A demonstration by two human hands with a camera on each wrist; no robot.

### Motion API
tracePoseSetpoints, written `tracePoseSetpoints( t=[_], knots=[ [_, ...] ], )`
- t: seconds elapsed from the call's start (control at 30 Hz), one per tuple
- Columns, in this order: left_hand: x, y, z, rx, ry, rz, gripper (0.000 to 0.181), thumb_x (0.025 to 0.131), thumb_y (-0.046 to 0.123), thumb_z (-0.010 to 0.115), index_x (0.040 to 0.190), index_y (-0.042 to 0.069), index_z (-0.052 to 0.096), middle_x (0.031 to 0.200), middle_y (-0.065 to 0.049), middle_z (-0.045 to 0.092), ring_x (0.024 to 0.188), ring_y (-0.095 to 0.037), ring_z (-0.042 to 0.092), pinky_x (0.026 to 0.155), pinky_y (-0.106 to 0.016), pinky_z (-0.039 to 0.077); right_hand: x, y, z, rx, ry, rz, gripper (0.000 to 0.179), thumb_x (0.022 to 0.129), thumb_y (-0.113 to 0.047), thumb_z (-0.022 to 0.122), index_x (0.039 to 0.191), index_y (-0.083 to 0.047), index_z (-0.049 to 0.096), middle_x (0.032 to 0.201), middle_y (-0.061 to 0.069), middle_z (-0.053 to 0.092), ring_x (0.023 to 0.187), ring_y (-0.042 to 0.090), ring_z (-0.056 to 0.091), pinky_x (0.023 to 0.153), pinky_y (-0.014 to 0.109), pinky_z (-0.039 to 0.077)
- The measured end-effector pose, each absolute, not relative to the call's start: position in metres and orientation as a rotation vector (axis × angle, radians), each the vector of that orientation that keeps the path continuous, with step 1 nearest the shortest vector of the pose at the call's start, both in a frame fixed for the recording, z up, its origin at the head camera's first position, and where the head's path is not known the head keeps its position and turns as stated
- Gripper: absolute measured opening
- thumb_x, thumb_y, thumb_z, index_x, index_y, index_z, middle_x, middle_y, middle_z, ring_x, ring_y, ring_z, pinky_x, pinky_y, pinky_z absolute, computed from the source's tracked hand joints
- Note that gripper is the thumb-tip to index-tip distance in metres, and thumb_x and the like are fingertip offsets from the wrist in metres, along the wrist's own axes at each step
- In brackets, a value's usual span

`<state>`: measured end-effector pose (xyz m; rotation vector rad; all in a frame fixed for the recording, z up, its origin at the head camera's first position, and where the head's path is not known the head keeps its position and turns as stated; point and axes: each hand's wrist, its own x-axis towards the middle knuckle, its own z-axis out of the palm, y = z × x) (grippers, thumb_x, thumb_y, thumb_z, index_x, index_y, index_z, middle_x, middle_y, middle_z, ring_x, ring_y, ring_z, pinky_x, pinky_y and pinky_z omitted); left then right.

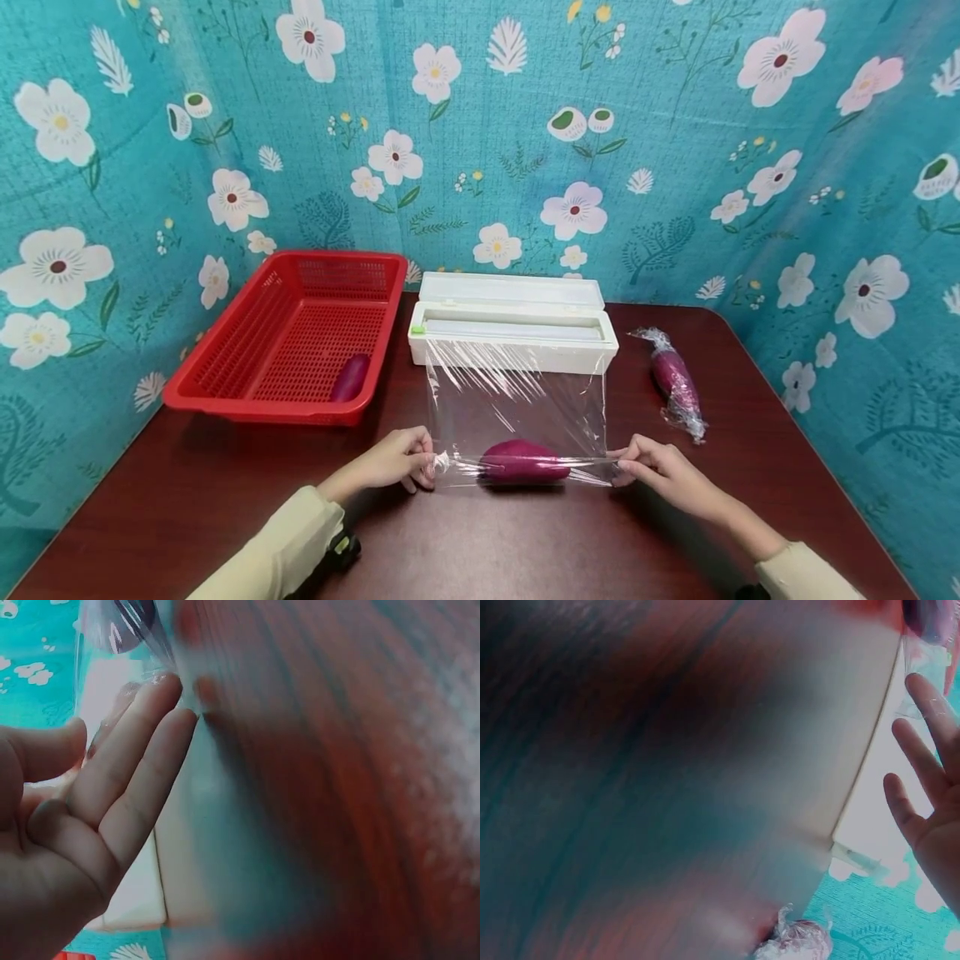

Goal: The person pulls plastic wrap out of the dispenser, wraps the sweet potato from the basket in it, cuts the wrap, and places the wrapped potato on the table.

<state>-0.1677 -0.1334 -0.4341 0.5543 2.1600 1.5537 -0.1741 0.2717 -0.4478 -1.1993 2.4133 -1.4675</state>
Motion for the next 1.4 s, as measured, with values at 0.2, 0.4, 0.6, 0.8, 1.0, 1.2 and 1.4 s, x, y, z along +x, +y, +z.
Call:
tracePoseSetpoints(
  t=[0.2, 0.4, 0.6, 0.8, 1.0, 1.2, 1.4],
  knots=[
    [-0.167, -0.129, -0.425, 0.473, 2.227, 1.613, 0.008, 0.088, -0.008, 0.044, 0.081, -0.009, 0.042, 0.067, -0.028, 0.058, 0.062, -0.044, 0.060, 0.045, -0.047, 0.048, -0.178, 0.268, -0.449, -0.995, 2.397, -1.410, 0.005, 0.090, 0.003, 0.045, 0.086, 0.003, 0.047, 0.080, 0.016, 0.066, 0.070, 0.022, 0.066, 0.069, 0.019, 0.045],
    [-0.186, -0.130, -0.451, 0.420, 2.379, 1.566, 0.009, 0.086, -0.005, 0.051, 0.079, -0.003, 0.044, 0.059, -0.015, 0.059, 0.048, -0.024, 0.061, 0.036, -0.036, 0.046, -0.185, 0.263, -0.453, -0.925, 2.411, -1.381, 0.008, 0.090, 0.001, 0.048, 0.082, 0.001, 0.047, 0.069, 0.007, 0.066, 0.063, 0.017, 0.065, 0.061, 0.024, 0.048],
    [-0.191, -0.126, -0.454, 0.483, 2.447, 1.541, 0.013, 0.084, -0.011, 0.047, 0.079, 0.000, 0.043, 0.055, -0.011, 0.054, 0.043, -0.021, 0.059, 0.035, -0.034, 0.045, -0.193, 0.264, -0.454, -0.860, 2.376, -1.340, 0.011, 0.090, -0.001, 0.048, 0.080, 0.002, 0.047, 0.065, 0.008, 0.065, 0.058, 0.020, 0.063, 0.049, 0.029, 0.047],
    [-0.190, -0.124, -0.454, 0.599, 2.501, 1.453, 0.026, 0.079, -0.020, 0.042, 0.082, -0.006, 0.063, 0.054, -0.006, 0.050, 0.043, -0.019, 0.058, 0.035, -0.031, 0.045, -0.197, 0.262, -0.452, -0.721, 2.335, -1.264, 0.009, 0.091, -0.004, 0.048, 0.084, 0.001, 0.045, 0.067, 0.007, 0.066, 0.049, 0.023, 0.060, 0.035, 0.022, 0.035],
    [-0.191, -0.123, -0.454, 0.681, 2.544, 1.375, 0.039, 0.069, -0.025, 0.035, 0.089, -0.010, 0.065, 0.056, -0.007, 0.052, 0.043, -0.019, 0.057, 0.036, -0.027, 0.045, -0.201, 0.260, -0.456, -0.833, 2.274, -1.305, 0.004, 0.090, 0.001, 0.047, 0.092, 0.001, 0.050, 0.063, 0.008, 0.064, 0.046, 0.022, 0.059, 0.034, 0.027, 0.040],
    [-0.191, -0.121, -0.457, 0.995, 2.697, 1.061, 0.021, 0.077, -0.010, 0.050, 0.090, -0.006, 0.066, 0.066, -0.002, 0.050, 0.052, -0.008, 0.052, 0.047, -0.018, 0.044, -0.202, 0.263, -0.458, -0.932, 2.242, -1.245, 0.017, 0.092, -0.002, 0.045, 0.100, 0.005, 0.058, 0.069, 0.008, 0.064, 0.045, 0.017, 0.055, 0.036, 0.028, 0.042],
    [-0.189, -0.117, -0.458, 1.171, 2.791, 0.748, 0.030, 0.063, 0.023, 0.079, 0.080, 0.004, 0.064, 0.068, 0.000, 0.044, 0.064, -0.009, 0.040, 0.056, -0.021, 0.036, -0.199, 0.260, -0.457, -1.076, 2.254, -1.154, 0.035, 0.080, -0.009, 0.066, 0.107, 0.012, 0.056, 0.071, 0.004, 0.058, 0.049, 0.003, 0.046, 0.040, 0.021, 0.041]
  ],
)
